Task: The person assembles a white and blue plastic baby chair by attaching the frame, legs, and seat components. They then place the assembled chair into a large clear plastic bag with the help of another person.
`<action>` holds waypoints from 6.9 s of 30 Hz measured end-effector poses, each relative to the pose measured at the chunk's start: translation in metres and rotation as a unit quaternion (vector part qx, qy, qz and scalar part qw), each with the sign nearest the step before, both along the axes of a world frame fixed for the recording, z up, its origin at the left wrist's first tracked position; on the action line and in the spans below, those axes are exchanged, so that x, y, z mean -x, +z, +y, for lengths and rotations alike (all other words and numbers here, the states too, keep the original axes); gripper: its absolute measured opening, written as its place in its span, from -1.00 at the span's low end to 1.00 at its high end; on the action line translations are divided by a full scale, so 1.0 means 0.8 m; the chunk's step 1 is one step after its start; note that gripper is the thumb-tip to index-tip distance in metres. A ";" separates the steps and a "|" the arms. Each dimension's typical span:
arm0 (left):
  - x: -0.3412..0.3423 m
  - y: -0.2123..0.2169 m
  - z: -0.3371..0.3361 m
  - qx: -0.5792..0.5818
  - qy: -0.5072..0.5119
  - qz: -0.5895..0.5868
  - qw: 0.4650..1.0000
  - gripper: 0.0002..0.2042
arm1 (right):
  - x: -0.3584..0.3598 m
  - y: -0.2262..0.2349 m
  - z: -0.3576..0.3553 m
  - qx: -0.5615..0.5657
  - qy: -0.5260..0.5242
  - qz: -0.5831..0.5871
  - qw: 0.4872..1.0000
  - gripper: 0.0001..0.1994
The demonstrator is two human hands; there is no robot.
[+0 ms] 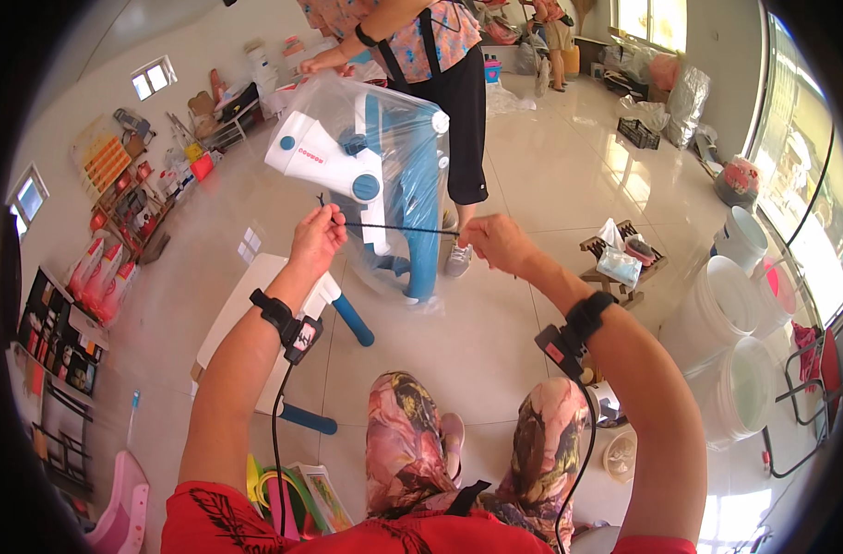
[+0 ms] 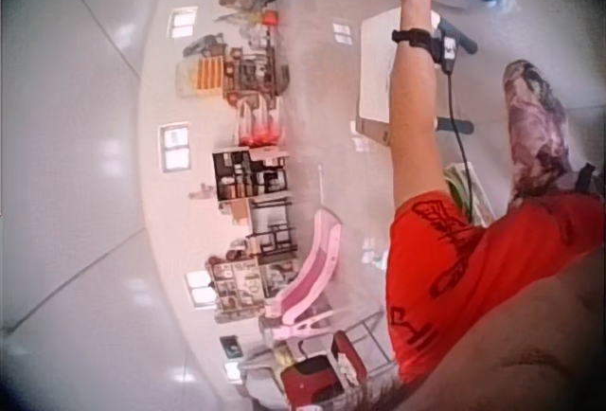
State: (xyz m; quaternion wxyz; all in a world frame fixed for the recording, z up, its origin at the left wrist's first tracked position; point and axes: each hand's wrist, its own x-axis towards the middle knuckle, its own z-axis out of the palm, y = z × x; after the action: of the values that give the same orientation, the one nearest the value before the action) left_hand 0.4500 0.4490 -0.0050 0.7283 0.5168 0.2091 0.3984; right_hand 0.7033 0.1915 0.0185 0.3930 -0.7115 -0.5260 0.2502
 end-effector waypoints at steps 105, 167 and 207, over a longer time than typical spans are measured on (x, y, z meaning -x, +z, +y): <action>0.075 -0.201 -0.139 0.063 -0.255 0.393 0.881 -0.68 | -0.091 -0.312 -0.130 0.343 0.021 0.092 0.934 -0.84; 0.195 -0.374 -0.292 0.323 -0.185 0.243 0.896 -0.30 | -0.075 -0.301 -0.144 0.385 0.043 0.112 0.915 -0.83; 0.501 -0.386 -0.329 -0.059 0.072 0.806 0.585 -0.36 | -0.101 -0.324 -0.207 0.386 -0.005 0.082 0.919 -0.91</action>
State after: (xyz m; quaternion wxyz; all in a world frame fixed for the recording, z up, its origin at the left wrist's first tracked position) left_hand 0.0488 0.1855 -0.3134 0.1980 0.6514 0.7228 -0.1183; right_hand 0.7844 0.0258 -0.2405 0.1313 -0.7872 -0.3512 0.4896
